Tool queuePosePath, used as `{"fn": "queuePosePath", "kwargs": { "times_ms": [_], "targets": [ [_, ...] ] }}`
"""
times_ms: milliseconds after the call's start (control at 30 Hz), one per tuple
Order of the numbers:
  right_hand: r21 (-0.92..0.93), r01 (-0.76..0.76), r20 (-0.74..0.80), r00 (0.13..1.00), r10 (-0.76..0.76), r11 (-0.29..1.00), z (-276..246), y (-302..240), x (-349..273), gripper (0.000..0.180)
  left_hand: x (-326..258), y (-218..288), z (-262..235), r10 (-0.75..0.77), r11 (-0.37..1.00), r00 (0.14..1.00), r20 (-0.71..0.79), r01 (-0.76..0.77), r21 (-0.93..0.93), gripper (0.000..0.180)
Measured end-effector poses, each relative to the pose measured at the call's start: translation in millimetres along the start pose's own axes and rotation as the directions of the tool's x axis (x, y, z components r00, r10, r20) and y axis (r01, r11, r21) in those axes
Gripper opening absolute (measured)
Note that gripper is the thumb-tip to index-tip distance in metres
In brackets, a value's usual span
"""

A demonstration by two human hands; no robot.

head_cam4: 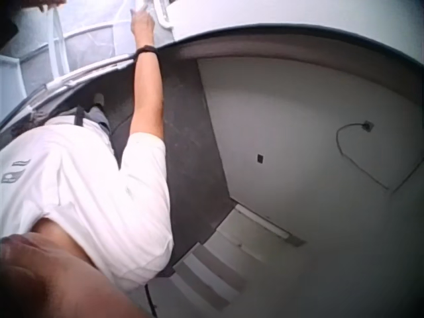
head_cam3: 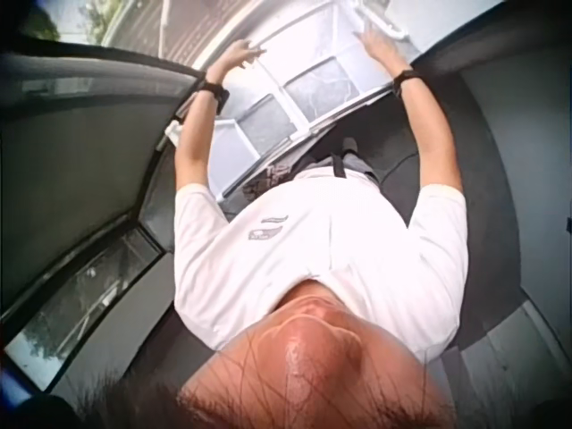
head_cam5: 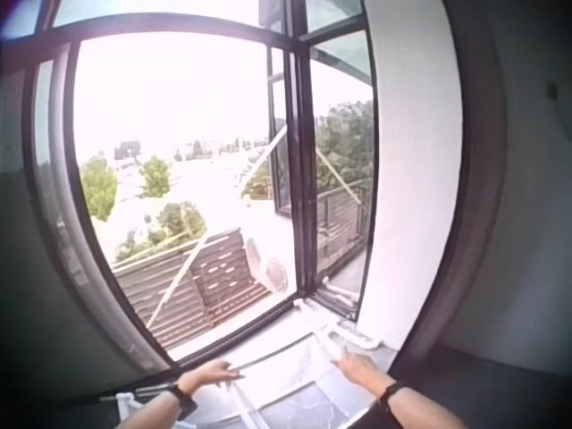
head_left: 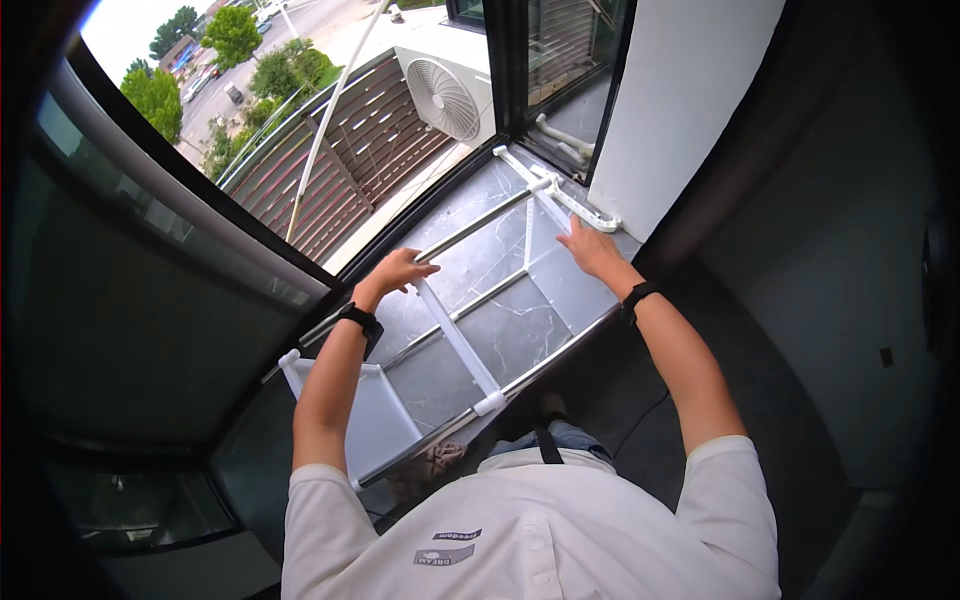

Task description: Assembling a white plastic and metal shelving unit.

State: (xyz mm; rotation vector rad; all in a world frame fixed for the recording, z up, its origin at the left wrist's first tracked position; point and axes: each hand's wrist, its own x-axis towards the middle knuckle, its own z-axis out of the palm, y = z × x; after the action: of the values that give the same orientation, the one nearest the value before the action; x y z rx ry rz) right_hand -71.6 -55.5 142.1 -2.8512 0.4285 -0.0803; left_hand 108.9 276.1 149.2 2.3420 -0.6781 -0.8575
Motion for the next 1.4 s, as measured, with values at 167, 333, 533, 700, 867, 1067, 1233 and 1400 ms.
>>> {"fn": "queuePosePath", "kwargs": {
  "times_ms": [167,333,533,700,867,1067,1233,1400],
  "targets": [
    [-0.242,0.081,-0.157,0.98,-0.121,0.967,2.1,-12.7,6.5,0.038,-4.8,0.3,-1.3,-0.091,0.994,0.995,-0.048,0.088,-0.057,0.028],
    [-0.281,0.011,-0.261,0.961,-0.087,0.96,6.7,-52.0,54.2,0.042,-11.5,1.7,5.6,-0.115,0.989,0.989,-0.088,0.106,-0.106,0.024],
    [-0.201,-0.005,-0.255,0.966,-0.048,0.98,42.0,-40.5,84.7,0.041,-19.4,-15.8,36.8,-0.103,0.98,0.949,-0.298,0.149,0.134,0.039],
    [-0.271,0.085,-0.22,0.964,-0.148,0.959,46.0,-37.4,101.7,0.039,-33.4,-27.7,73.8,-0.146,0.973,0.981,-0.13,0.119,-0.198,0.034],
    [-0.284,0.09,-0.226,0.961,-0.158,0.955,29.5,-30.3,96.4,0.04,-59.3,10.2,85.9,-0.144,0.976,0.95,-0.277,0.09,-0.196,0.033],
    [-0.24,0.145,-0.153,0.971,-0.185,0.96,30.8,-29.0,105.0,0.041,-65.5,20.9,85.4,-0.188,0.967,0.934,-0.304,0.121,-0.224,0.034],
    [-0.211,0.203,-0.132,0.963,-0.233,0.956,28.2,-22.7,111.4,0.043,-69.9,33.9,94.0,-0.163,0.972,0.915,-0.37,0.083,-0.222,0.029],
    [-0.226,0.191,-0.131,0.966,-0.224,0.955,30.3,-10.9,114.9,0.045,-64.5,38.1,100.4,-0.182,0.971,0.911,-0.371,0.106,-0.215,0.035]
  ]
}}
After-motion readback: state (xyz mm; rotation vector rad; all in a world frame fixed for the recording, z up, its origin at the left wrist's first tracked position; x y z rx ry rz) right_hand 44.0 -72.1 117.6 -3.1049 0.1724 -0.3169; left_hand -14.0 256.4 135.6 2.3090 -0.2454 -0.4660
